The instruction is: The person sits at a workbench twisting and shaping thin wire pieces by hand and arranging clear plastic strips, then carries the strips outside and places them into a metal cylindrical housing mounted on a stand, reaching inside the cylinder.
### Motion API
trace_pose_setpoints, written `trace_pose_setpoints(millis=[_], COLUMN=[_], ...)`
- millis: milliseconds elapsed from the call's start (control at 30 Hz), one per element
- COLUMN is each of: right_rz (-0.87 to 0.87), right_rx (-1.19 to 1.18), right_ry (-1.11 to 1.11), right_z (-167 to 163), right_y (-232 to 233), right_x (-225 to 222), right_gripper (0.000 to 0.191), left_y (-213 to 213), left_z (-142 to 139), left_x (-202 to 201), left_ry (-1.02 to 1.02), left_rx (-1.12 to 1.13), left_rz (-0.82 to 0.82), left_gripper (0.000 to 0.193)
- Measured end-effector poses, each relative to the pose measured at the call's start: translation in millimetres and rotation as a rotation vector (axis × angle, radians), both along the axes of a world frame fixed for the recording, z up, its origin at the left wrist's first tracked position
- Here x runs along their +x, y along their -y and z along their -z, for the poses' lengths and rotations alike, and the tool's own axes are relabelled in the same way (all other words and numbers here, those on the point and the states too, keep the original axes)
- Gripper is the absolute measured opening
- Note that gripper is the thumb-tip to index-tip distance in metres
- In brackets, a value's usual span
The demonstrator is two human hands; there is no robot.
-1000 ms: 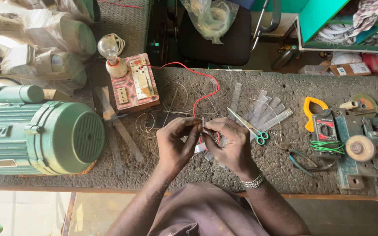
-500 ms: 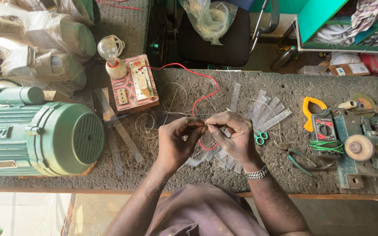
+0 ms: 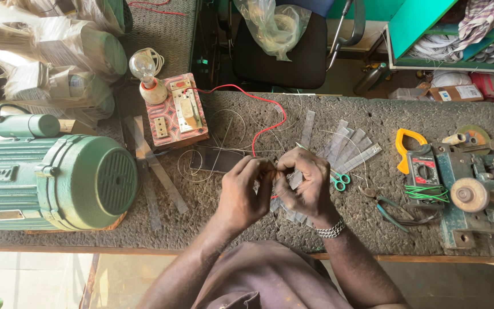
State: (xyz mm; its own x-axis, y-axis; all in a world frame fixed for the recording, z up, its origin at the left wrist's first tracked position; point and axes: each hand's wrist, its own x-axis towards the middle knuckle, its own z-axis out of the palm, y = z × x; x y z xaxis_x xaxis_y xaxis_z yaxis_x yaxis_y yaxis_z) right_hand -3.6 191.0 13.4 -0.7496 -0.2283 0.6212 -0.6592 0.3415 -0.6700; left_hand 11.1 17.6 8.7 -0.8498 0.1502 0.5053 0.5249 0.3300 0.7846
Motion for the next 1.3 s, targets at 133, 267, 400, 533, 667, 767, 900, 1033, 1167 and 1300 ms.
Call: trace_pose_setpoints(millis=[133,267,400,533,667,767,900,1033,1167,1300], right_rz=[0.04,0.022,-0.116,-0.169,-0.155,-0.051,0.032,0.014,0.039,0.091], right_rx=[-0.03,-0.297,-0.383,-0.355,-0.299,-0.136,0.026,0.082,0.13,0.112], right_ry=[0.041,0.288,0.344,0.329,0.301,0.289,0.227,0.089,0.021,-0.066], right_z=[17.6,33.7,36.6,27.7,16.9,8.9,-2.3,-11.9,-8.8,11.9], right_y=[-7.6,-20.8,-19.0,-10.7,-5.2,-1.6,6.4,9.8,11.1,11.9], right_x=[2.4,-11.2,-6.1,0.2,-4.5,-2.2,3.8,6.9,10.0,14.7], right_gripper=[0.012,0.01,0.011,0.007,0.005,0.006,0.008,0.007,0.009,0.008], left_y=[-2.7,12.3,11.2,4.0,8.6,14.2,18.0,19.9,14.5,7.2], left_z=[-3.3,-7.0,-1.1,5.7,2.2,-5.0,-12.4,-15.0,-13.6,-5.6], left_x=[4.6,1.8,-5.9,-6.0,-5.0,-3.8,-1.3,-1.7,-0.4,3.7], left_ry=[-0.074,-0.102,0.21,0.394,0.409,0.333,0.232,0.216,0.171,0.025], left_rx=[0.017,0.114,0.331,0.404,0.433,0.325,0.142,0.156,0.17,0.04], left_rz=[-0.049,-0.109,-0.022,0.084,0.11,0.122,0.033,0.034,0.042,-0.107], left_gripper=[0.012,0.008,0.003,0.001,0.017,0.017,0.012,0.01,0.009,0.012])
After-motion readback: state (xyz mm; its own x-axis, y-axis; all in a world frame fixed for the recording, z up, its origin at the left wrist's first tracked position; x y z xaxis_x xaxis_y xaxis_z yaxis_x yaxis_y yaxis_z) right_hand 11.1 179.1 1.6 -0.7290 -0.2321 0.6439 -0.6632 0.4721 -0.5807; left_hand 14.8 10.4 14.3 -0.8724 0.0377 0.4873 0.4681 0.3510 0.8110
